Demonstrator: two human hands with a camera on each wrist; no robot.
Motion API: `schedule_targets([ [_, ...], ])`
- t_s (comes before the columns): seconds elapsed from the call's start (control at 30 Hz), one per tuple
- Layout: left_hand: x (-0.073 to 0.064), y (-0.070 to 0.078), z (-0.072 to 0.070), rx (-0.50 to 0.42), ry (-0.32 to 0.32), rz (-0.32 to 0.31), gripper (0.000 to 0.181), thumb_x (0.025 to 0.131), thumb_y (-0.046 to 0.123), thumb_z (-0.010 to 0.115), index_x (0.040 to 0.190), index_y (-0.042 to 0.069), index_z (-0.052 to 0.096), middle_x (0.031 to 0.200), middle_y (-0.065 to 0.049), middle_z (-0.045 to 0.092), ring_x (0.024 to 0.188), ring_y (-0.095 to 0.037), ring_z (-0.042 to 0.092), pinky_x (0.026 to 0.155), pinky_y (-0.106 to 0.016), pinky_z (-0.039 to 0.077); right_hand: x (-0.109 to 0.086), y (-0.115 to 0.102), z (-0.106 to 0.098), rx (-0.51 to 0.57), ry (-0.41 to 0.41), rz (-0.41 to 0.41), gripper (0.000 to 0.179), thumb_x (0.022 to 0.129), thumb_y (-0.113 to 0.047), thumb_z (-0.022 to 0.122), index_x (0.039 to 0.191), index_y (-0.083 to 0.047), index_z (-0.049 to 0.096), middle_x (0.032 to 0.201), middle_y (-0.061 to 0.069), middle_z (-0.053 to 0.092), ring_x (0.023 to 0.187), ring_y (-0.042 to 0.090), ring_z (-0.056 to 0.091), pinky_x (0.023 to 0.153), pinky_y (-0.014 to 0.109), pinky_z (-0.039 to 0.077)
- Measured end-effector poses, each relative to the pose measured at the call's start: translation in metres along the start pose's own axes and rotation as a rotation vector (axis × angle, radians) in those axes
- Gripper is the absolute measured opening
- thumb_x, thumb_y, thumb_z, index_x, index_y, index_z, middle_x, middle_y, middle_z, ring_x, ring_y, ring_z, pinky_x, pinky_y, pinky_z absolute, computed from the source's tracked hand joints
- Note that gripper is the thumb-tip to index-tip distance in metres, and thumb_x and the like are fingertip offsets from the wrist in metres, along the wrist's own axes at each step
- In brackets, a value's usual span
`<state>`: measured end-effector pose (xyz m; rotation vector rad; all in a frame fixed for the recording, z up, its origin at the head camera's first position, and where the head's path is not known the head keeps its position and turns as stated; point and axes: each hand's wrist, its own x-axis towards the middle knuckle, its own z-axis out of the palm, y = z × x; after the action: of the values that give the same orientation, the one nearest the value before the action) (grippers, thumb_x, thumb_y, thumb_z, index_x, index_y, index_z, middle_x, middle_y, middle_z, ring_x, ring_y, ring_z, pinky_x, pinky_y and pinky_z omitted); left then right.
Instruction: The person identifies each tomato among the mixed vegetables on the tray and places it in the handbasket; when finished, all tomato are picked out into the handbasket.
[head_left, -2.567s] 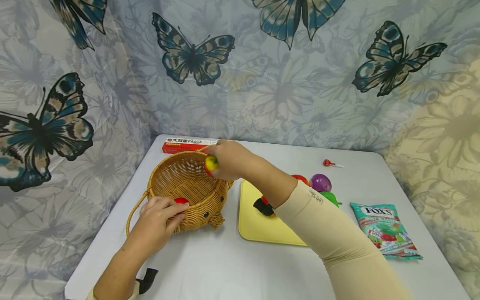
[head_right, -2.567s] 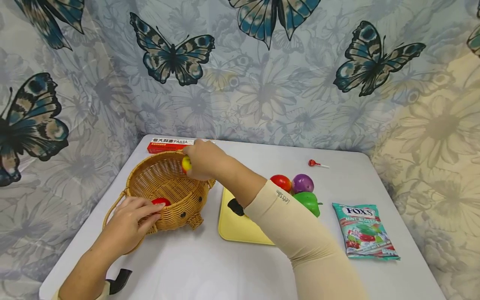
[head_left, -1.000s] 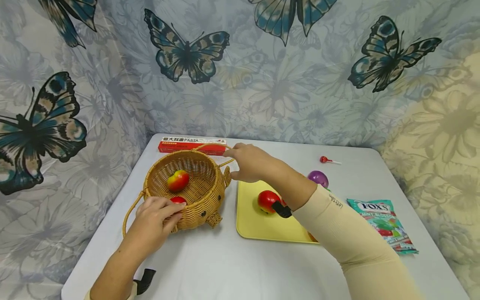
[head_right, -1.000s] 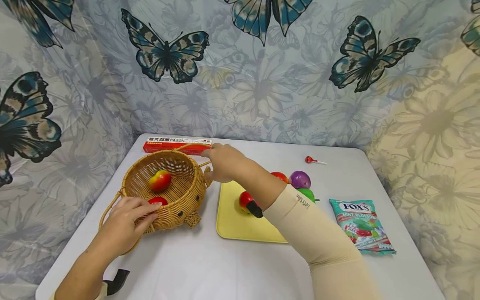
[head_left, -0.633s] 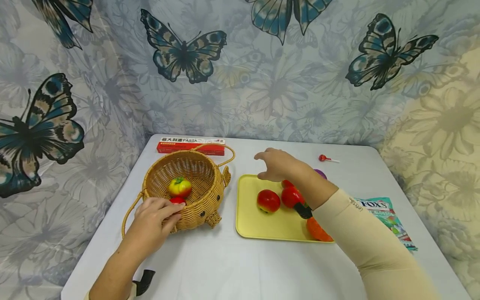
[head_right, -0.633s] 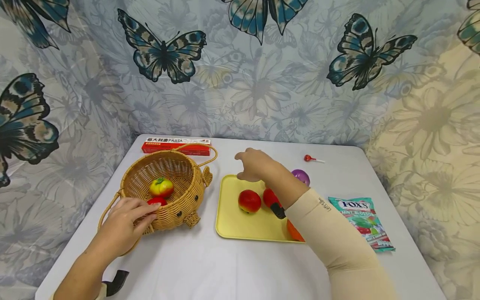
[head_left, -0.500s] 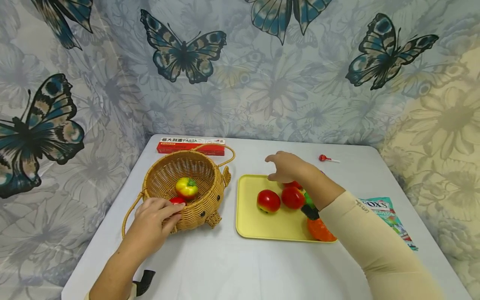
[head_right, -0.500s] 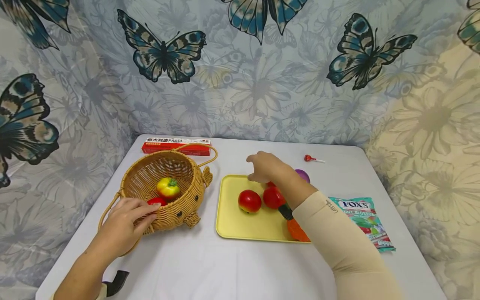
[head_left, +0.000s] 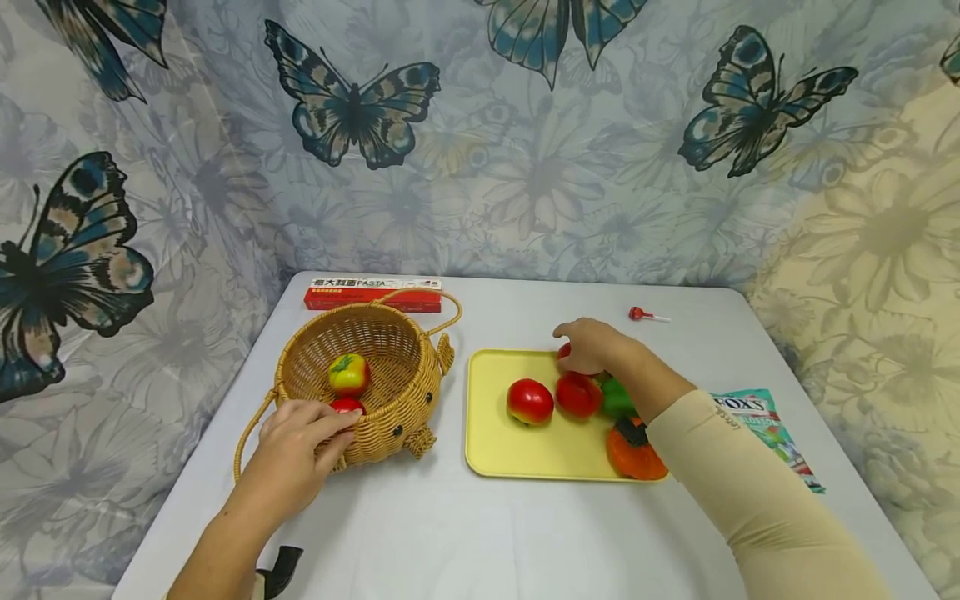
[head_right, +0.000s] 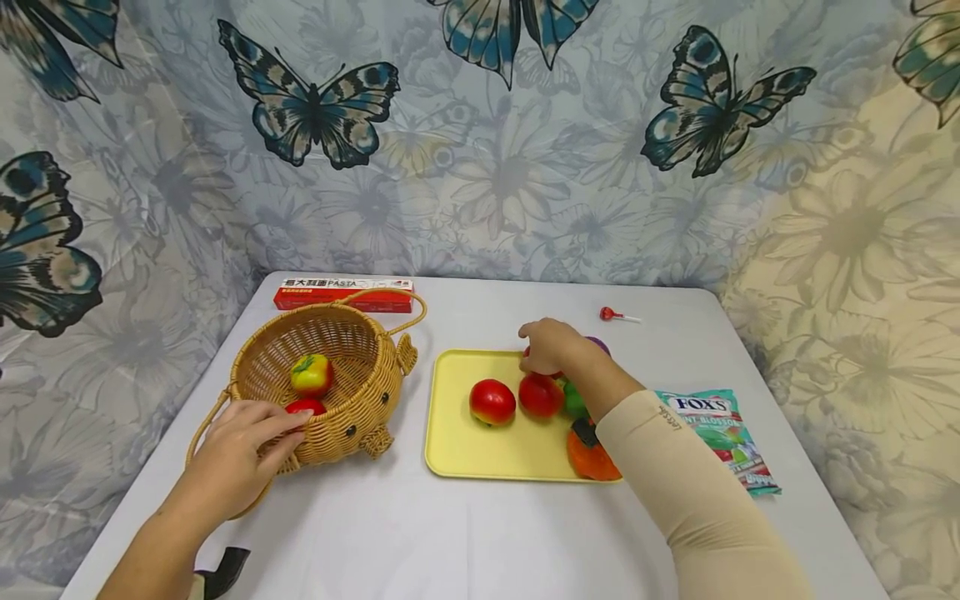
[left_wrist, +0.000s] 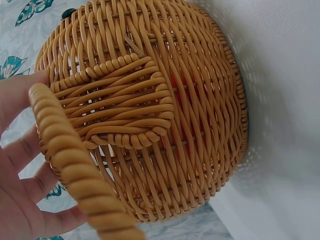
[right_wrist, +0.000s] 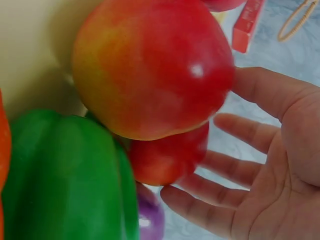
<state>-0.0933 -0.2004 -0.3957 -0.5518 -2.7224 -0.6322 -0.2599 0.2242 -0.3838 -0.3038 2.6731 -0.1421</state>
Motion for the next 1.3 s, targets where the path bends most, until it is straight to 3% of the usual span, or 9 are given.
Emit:
schedule_targets([
  [0.5,0.0,0.003,-0.001,0.005,-0.01,-0.006,0.034,0.086,0.013,0.082,0.119,0.021,0.078,0.097,0.004,0.066,0.104,-0.027,0.056,0.094,-0.054,0.041,0.003,0.004,0.01,0.012,-0.003,-0.014,0.053,0.093,-0.023,0.072,0.142,-0.007,0.059,0.138,0.019,0.062,0.123,0.038,0.056,0.11,0.055,0.044],
  [0.93,-0.001,0.001,0.0,0.008,0.011,0.013,0.033,0.085,0.011,0.083,0.117,0.021,0.078,0.097,0.003,0.066,0.103,-0.028,0.056,0.094,-0.054,0.041,-0.003,0.001,-0.009,-0.015,0.043,-0.032,0.053,0.092,-0.022,0.073,0.142,-0.007,0.059,0.134,0.021,0.062,0.119,0.038,0.056,0.104,0.052,0.049],
  [1.3,-0.002,-0.001,0.002,0.002,0.012,0.012,0.033,0.085,0.012,0.083,0.116,0.019,0.078,0.096,0.003,0.066,0.102,-0.028,0.055,0.093,-0.053,0.04,-0.015,-0.018,-0.028,-0.048,0.103,-0.083,0.05,0.092,-0.02,0.074,0.139,-0.007,0.061,0.131,0.019,0.064,0.116,0.037,0.059,0.096,0.052,0.054],
])
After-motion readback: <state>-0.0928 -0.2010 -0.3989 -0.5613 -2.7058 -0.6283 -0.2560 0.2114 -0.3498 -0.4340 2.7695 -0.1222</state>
